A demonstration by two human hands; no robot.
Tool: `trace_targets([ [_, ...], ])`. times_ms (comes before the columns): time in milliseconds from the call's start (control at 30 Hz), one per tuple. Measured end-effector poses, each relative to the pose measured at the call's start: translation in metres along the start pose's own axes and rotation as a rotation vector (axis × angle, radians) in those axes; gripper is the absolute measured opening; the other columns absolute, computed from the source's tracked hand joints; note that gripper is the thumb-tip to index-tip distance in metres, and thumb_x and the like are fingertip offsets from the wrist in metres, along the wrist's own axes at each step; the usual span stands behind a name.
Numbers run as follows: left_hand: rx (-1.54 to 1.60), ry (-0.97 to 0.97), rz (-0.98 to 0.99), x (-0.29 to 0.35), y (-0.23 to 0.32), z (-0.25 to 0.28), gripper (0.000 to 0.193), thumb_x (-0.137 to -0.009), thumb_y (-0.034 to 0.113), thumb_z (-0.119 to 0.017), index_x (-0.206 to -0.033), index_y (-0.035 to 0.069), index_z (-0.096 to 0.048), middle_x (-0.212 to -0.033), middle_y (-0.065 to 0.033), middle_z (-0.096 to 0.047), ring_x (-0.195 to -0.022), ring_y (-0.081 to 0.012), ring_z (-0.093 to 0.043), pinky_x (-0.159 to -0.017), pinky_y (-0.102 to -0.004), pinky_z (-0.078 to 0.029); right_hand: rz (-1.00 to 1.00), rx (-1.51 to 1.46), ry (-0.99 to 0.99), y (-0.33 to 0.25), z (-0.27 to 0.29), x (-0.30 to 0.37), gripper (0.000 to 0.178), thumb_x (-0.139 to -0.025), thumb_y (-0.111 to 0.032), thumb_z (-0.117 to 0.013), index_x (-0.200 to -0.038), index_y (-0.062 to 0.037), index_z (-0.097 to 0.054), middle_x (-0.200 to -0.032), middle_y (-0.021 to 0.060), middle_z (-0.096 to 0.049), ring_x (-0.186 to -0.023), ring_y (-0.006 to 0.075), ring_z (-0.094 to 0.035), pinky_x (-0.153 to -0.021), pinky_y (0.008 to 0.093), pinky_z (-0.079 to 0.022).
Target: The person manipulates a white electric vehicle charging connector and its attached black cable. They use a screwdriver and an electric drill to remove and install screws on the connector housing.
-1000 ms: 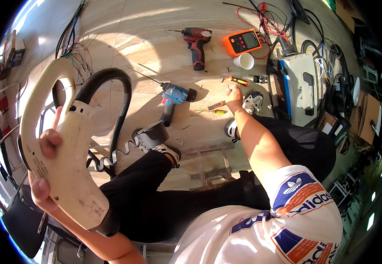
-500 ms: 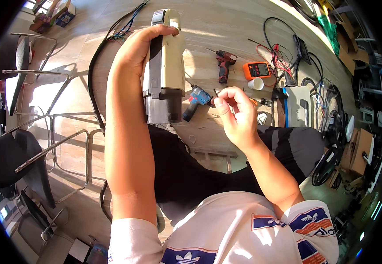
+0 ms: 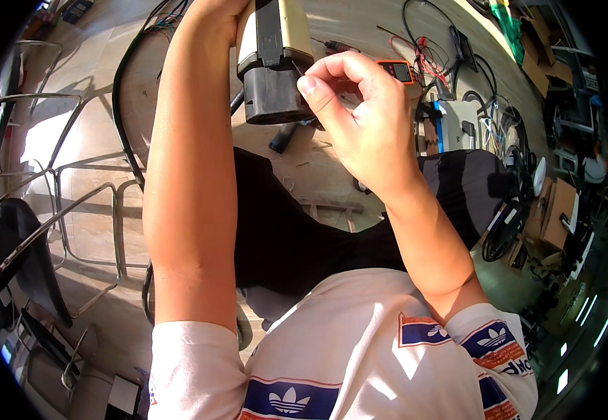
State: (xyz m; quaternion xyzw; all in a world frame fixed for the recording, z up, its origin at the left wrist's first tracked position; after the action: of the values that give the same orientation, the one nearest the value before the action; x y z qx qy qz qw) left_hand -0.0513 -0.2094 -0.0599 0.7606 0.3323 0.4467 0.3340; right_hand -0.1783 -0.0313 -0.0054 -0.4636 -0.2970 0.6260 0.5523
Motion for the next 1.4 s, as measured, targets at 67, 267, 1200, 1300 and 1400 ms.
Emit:
trace_targets([
  [67, -0.023, -0.014, -0.027, 0.000, 0.001, 0.004, 0.021, -0.090, 0.027, -0.069, -0.081, 0.009, -0.065, -0.068, -0.0051, -0.063, -0.054, -0.0189, -0.059, -0.052, -0.0335, -0.051, 0.017, 0.017, 0.025, -0.001, -0.003, -0.001, 0.011, -0.087, -0.005, -0.073, -0.086, 0.0021, -0.065, -0.079, 0.0108, -0.068, -0.075, 0.0230, -0.068, -0.072, 0.0341, -0.053],
  [267, 0.009, -0.052, -0.034, -0.010, -0.002, -0.004, 0.020, -0.090, 0.025, -0.069, -0.082, 0.008, -0.065, -0.067, -0.0048, -0.062, -0.052, -0.0187, -0.058, -0.050, -0.0330, -0.051, 0.152, 0.165, 0.134, -0.006, -0.005, -0.001, 0.011, -0.086, -0.004, -0.074, -0.084, 0.0015, -0.064, -0.077, 0.0095, -0.067, -0.073, 0.0218, -0.067, -0.071, 0.0337, -0.053],
  [1200, -0.043, -0.026, -0.030, -0.007, -0.003, -0.008, 0.019, -0.089, 0.025, -0.071, -0.081, 0.009, -0.064, -0.066, -0.0050, -0.063, -0.048, -0.0182, -0.058, -0.047, -0.0323, -0.051, -0.103, 0.043, 0.022, -0.008, -0.008, -0.001, 0.013, -0.090, -0.009, -0.071, -0.087, 0.0024, -0.065, -0.074, 0.0098, -0.070, -0.067, 0.0184, -0.068, -0.065, 0.0317, -0.054],
  [1300, -0.043, -0.010, -0.024, -0.004, -0.004, -0.011, 0.018, -0.089, 0.024, -0.070, -0.082, 0.009, -0.064, -0.066, -0.0050, -0.062, -0.048, -0.0180, -0.058, -0.047, -0.0321, -0.051, -0.137, -0.011, -0.003, -0.003, -0.005, -0.002, 0.014, -0.090, -0.009, -0.072, -0.087, 0.0023, -0.065, -0.075, 0.0065, -0.068, -0.067, 0.0146, -0.064, -0.064, 0.0284, -0.051],
  [1400, 0.005, -0.081, 0.001, -0.014, -0.010, -0.012, 0.018, -0.089, 0.023, -0.070, -0.082, 0.008, -0.064, -0.065, -0.0050, -0.062, -0.048, -0.0178, -0.058, -0.047, -0.0321, -0.051, -0.217, -0.044, -0.040, 0.003, 0.003, -0.003, 0.017, -0.092, -0.013, -0.075, -0.089, 0.0014, -0.067, -0.077, -0.0001, -0.065, -0.068, 0.0068, -0.056, -0.062, 0.0224, -0.047],
])
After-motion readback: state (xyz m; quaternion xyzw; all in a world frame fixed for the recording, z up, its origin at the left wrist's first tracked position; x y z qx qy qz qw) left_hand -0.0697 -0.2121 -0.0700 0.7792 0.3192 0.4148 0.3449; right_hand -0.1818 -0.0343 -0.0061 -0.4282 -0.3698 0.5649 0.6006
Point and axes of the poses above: each hand's wrist, its own x-axis away from the middle knuckle, its own z-axis out of the back of the hand, y = z × x, the point moved 3 cm from there along -x, towards the middle knuckle
